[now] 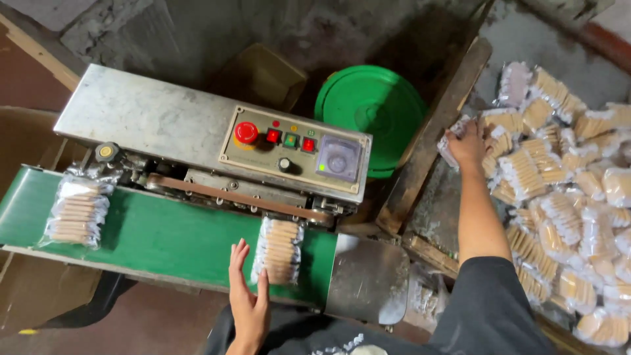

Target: Feeding pre-filled plastic bags of breadsticks into a continuous band heat sealer for packaging.

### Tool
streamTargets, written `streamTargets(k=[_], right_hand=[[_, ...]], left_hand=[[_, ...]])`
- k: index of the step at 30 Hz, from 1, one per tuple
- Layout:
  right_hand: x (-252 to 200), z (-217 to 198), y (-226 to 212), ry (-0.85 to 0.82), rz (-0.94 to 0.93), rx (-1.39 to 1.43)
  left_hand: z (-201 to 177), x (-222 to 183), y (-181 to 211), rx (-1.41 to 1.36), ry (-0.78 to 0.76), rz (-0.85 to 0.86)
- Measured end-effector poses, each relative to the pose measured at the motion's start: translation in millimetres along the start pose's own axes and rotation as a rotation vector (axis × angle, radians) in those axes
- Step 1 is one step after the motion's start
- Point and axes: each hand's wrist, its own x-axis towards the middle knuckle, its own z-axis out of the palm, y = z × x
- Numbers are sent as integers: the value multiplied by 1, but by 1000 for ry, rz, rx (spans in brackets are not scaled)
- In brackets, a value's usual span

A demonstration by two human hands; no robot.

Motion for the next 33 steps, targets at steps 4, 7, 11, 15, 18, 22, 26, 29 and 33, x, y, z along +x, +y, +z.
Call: streamTargets(k=[4, 7, 11, 15, 18, 22, 26, 29, 33], right_hand=[[-67, -27, -2, -128, -161, 19], [-120, -44, 8, -371, -179, -56], [-112, -11, 67, -163, -216, 120], [-95, -4, 105, -193, -351, 184], [-102, -9, 100, -283, -321, 119], [-124, -27, 91, -343, -95, 153], [-142, -52, 96, -236, -161, 332], [-183, -82, 91, -156, -295, 476], [-266, -133, 39, 46, -428, 616]], left_hand=[[-1, -4, 0, -16, -22, 131], [1, -6, -1, 47, -54, 276], [14, -7, 8, 16, -161, 436], [24, -18, 14, -37, -320, 495], [24, -24, 17, -104, -339, 519], [18, -27, 18, -133, -348, 515], [21, -21, 25, -170, -421, 498], [38, -15, 36, -228, -530, 450], [73, -6, 52, -337, -666, 376]])
